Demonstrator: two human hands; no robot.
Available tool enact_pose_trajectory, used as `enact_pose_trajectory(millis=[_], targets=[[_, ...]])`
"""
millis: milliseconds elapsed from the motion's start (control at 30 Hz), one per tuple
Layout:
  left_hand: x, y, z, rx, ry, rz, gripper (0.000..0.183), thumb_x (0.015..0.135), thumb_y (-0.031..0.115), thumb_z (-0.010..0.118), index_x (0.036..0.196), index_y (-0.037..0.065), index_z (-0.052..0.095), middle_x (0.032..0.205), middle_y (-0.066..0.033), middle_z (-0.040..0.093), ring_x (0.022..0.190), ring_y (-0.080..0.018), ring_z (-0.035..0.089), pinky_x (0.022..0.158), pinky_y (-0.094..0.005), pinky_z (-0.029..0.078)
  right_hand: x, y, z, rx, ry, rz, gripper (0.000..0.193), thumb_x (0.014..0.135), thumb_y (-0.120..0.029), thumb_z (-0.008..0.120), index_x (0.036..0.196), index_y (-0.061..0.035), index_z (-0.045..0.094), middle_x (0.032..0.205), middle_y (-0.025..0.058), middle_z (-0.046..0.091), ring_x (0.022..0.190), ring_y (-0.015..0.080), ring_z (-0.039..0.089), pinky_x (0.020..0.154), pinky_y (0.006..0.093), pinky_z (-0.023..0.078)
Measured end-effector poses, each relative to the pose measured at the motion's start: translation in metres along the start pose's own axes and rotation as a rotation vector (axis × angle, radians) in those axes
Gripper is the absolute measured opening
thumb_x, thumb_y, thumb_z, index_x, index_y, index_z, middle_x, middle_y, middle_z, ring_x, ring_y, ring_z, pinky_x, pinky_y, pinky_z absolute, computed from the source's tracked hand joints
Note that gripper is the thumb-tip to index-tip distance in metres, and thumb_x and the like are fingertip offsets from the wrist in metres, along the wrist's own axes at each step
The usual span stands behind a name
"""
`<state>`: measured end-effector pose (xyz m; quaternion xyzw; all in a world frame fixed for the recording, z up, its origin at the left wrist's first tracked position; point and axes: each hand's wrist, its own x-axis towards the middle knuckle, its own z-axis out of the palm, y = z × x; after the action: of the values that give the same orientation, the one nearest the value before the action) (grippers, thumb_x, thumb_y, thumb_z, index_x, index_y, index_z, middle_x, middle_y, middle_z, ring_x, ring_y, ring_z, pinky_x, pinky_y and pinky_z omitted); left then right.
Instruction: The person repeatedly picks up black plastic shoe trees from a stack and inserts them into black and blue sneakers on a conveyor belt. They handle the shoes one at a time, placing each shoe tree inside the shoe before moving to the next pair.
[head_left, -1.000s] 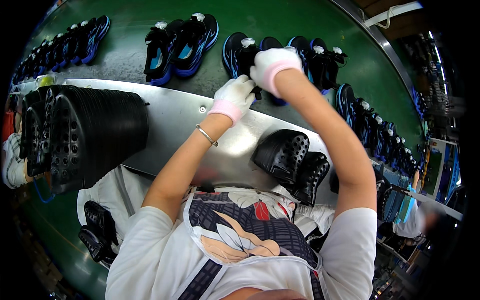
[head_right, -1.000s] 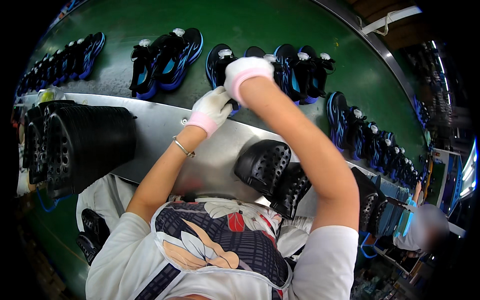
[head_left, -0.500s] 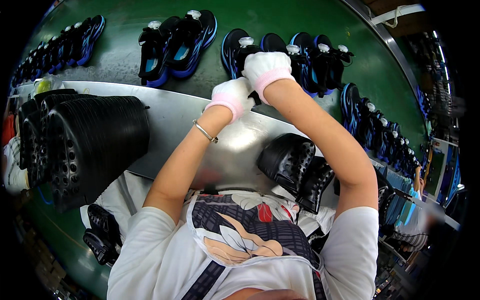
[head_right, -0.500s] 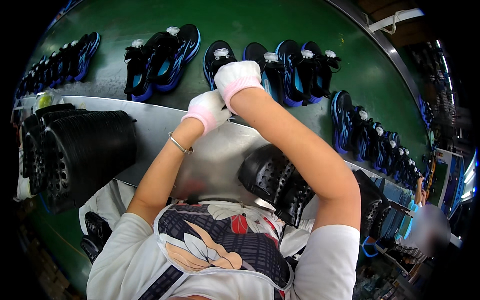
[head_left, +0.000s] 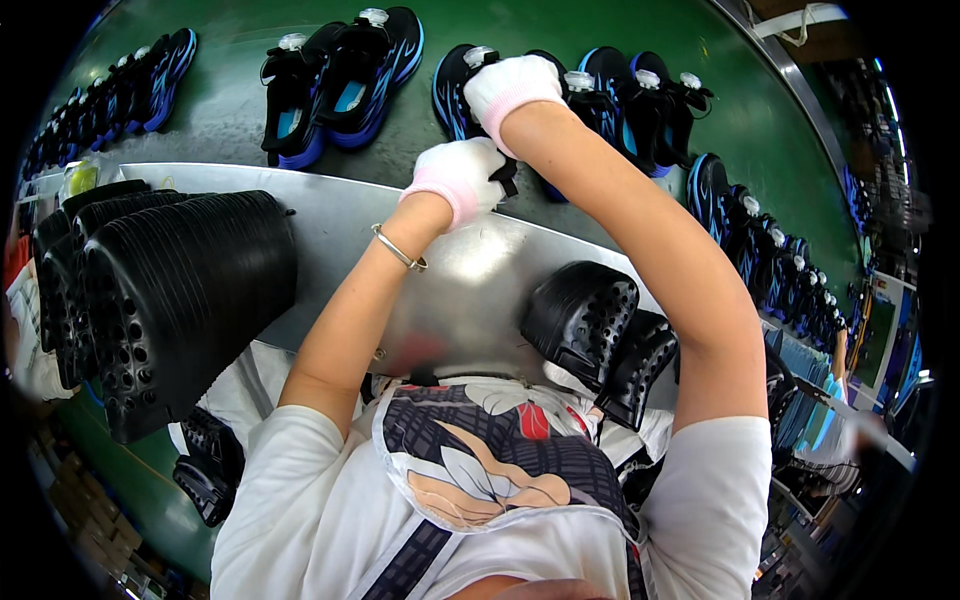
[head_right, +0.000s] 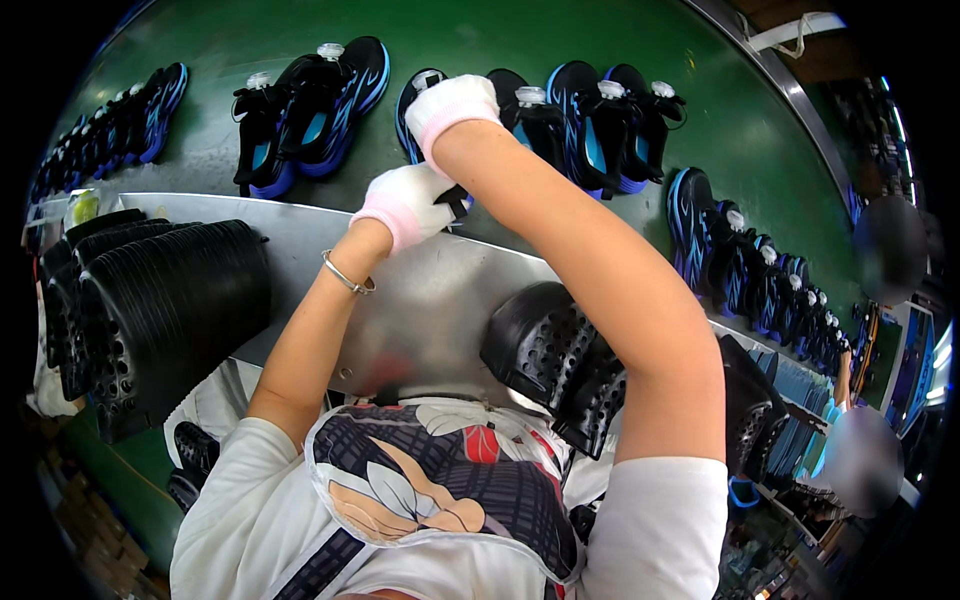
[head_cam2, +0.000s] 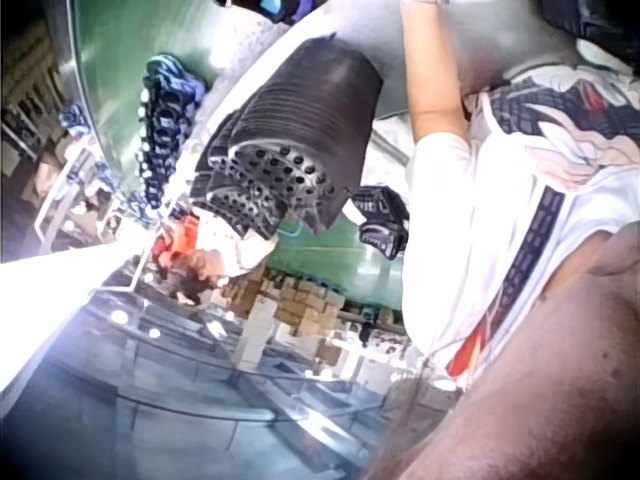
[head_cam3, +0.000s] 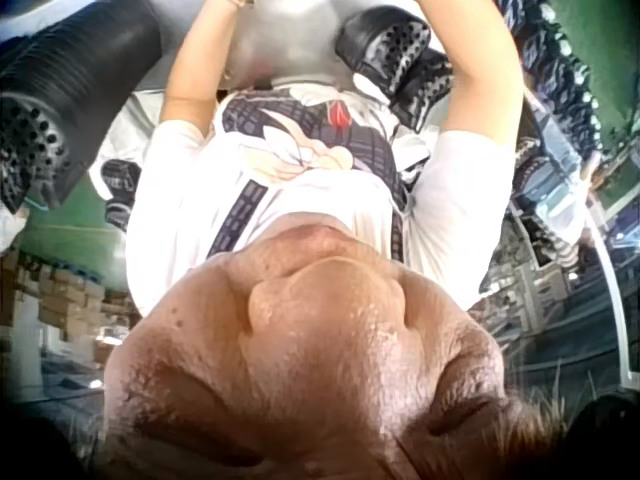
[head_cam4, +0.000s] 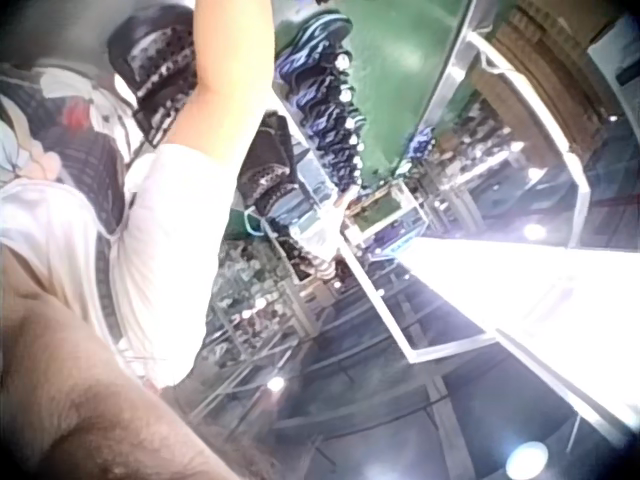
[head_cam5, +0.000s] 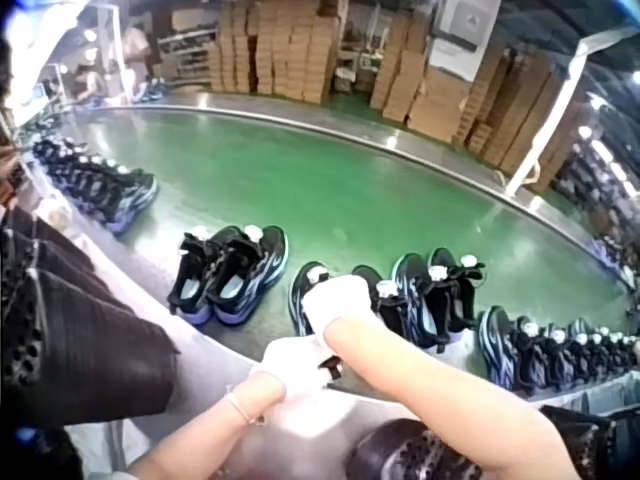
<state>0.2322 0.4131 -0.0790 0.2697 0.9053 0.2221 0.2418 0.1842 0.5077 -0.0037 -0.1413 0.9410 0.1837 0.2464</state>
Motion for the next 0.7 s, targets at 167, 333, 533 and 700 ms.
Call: enact_pose_trajectory(millis=[167,333,533,700], targets=[[-0.001,0.012,-0.015,0.074,-0.044,-0.058,0.033,0.084,0.035,0.057,0.106,0.013,0.068,0.112,-0.0130,0.066,0.103,-0.0328,0.062,0.088,-0.0419,0.050,-0.006,0.000,0.003,0.088,0.085,0.014,0.024,0.080,-0.011,0.065,0.103,-0.0068,0.071,0.103,0.0114,0.071,0.094,0.0266,0.070,0.075,0.0378,0.056],[0.008,0.000,-0.006,0.024,0.055,0.034,0.035,0.086,0.037,0.056,0.102,0.009,0.068,0.110,-0.0162,0.065,0.102,-0.0363,0.060,0.087,-0.0428,0.048,-0.011,0.014,0.021,0.270,0.195,0.001,0.036,0.086,-0.038,0.058,0.100,-0.0067,0.071,0.101,0.0150,0.070,0.093,0.0324,0.067,0.080,0.0413,0.053],[0.016,-0.007,0.004,0.073,0.161,0.073,0.036,0.085,0.038,0.062,0.106,0.009,0.067,0.111,-0.0160,0.063,0.105,-0.0354,0.059,0.088,-0.0406,0.048,-0.144,0.041,0.046,0.568,0.365,-0.001,0.033,0.089,-0.037,0.050,0.090,-0.0098,0.068,0.084,0.0129,0.067,0.081,0.0318,0.065,0.072,0.0416,0.053],[0.006,-0.075,-0.009,0.187,0.416,0.054,0.041,0.083,0.037,0.067,0.116,0.013,0.064,0.119,-0.0099,0.061,0.106,-0.0332,0.060,0.091,-0.0369,0.049,-0.279,0.041,0.078,0.754,0.546,0.088,0.021,0.087,-0.027,0.059,0.089,-0.0069,0.066,0.082,0.0126,0.063,0.079,0.0313,0.062,0.069,0.0412,0.049]])
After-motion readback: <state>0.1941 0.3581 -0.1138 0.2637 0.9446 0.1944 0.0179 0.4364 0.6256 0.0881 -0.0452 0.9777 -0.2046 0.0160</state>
